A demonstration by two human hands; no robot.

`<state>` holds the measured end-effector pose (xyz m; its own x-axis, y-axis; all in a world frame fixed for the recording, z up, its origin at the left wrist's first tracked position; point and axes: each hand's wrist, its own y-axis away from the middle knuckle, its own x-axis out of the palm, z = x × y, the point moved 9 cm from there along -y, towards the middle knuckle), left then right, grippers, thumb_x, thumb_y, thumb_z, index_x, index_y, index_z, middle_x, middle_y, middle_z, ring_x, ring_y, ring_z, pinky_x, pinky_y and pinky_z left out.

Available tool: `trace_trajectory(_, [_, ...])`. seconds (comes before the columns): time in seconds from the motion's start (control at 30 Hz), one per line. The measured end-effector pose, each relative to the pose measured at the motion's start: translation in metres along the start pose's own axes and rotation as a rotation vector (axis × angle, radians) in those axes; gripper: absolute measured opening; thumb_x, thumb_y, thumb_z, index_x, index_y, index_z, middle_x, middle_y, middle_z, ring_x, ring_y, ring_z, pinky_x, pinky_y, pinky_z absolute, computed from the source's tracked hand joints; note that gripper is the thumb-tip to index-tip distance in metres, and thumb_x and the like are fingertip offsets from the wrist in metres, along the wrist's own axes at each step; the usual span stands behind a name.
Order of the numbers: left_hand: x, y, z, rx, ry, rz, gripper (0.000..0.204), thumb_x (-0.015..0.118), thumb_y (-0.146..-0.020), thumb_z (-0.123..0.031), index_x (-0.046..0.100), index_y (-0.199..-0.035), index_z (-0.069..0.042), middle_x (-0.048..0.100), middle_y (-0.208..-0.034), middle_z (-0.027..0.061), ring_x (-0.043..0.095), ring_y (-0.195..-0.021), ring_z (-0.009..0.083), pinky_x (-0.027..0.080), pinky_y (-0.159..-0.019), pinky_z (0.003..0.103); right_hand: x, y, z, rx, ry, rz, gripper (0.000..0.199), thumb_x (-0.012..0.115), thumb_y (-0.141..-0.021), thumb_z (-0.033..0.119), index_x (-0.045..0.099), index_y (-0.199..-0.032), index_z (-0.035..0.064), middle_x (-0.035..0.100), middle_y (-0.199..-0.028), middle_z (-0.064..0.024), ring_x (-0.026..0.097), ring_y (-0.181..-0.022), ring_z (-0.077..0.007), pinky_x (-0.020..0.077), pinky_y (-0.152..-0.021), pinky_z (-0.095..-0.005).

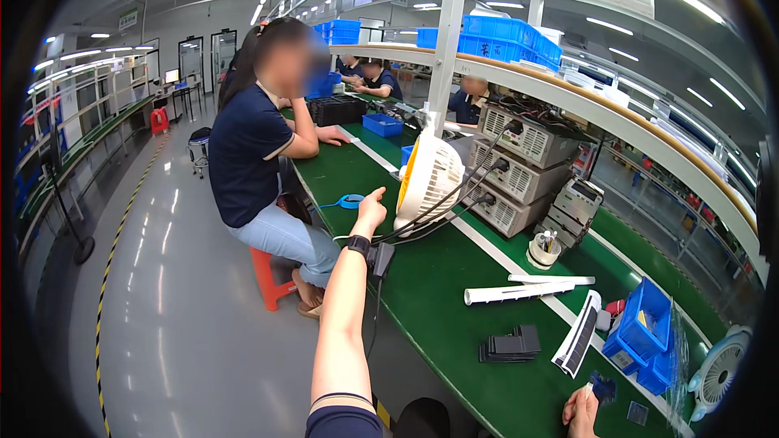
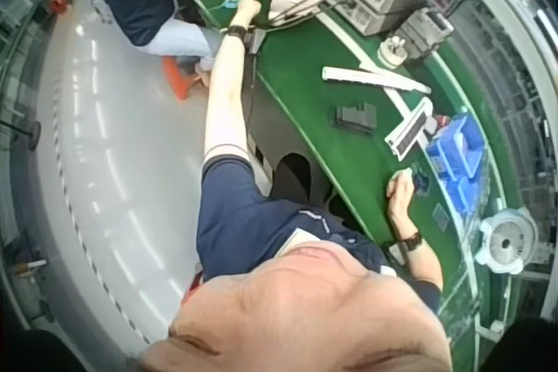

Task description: The recorder is assembling and inspecting various hardware parts, including white plastic casings and black mesh-like components, at a factory workstation.

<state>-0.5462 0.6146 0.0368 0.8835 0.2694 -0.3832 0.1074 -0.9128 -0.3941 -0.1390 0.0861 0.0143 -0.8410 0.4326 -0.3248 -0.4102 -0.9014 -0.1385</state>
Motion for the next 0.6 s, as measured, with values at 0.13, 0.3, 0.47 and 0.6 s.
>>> trace_trajectory(0.13, [0.022, -0.021, 0.041, -0.123, 0.177, 0.117, 0.062, 0.041, -0.072, 0.01, 0.05, -0.129, -0.011, 0.059, -0.118, 0.0164, 0.057, -0.109, 0.0267, 0.045, -0.09, 0.031, -0.001, 0.001, -0.001, 0.032, 0.001, -0.047, 0.039, 0.035, -0.099, 0.036, 0.05, -0.078, 0.0064, 0.041, -0.051, 0.0015, 0.034, -0.043, -0.007, 0.0258, -0.04, -0.0202])
trace_trajectory(0.3, [0.04, -0.02, 0.068, -0.127, 0.232, 0.251, 0.072, 0.037, -0.067, 0.015, 0.044, -0.134, -0.01, 0.058, -0.12, 0.0162, 0.056, -0.108, 0.0241, 0.042, -0.089, 0.028, -0.001, 0.004, 0.002, 0.055, 0.0, -0.072, 0.04, 0.036, -0.098, 0.038, 0.05, -0.078, 0.0056, 0.042, -0.052, 0.0006, 0.035, -0.042, -0.0073, 0.0267, -0.04, -0.0201])
trace_trajectory(0.47, [0.047, -0.012, 0.05, -0.148, 0.244, 0.361, 0.072, 0.034, -0.068, 0.016, 0.037, -0.137, -0.005, 0.059, -0.117, 0.0185, 0.054, -0.11, 0.0245, 0.04, -0.09, 0.025, -0.003, 0.006, -0.012, 0.011, -0.183, -0.001, 0.034, 0.038, -0.098, 0.033, 0.046, -0.082, 0.0038, 0.043, -0.051, -0.0023, 0.039, -0.04, -0.0092, 0.0325, -0.037, -0.0219])
trace_trajectory(0.6, [0.045, -0.006, 0.054, -0.158, 0.185, 0.45, 0.068, 0.031, -0.073, 0.014, 0.033, -0.139, -0.002, 0.055, -0.123, 0.0201, 0.049, -0.117, 0.0251, 0.036, -0.096, 0.027, 0.001, 0.004, -0.014, 0.03, -0.187, 0.021, 0.035, 0.037, -0.098, 0.032, 0.047, -0.082, 0.0035, 0.044, -0.051, -0.0016, 0.04, -0.042, -0.0085, 0.0333, -0.04, -0.0212])
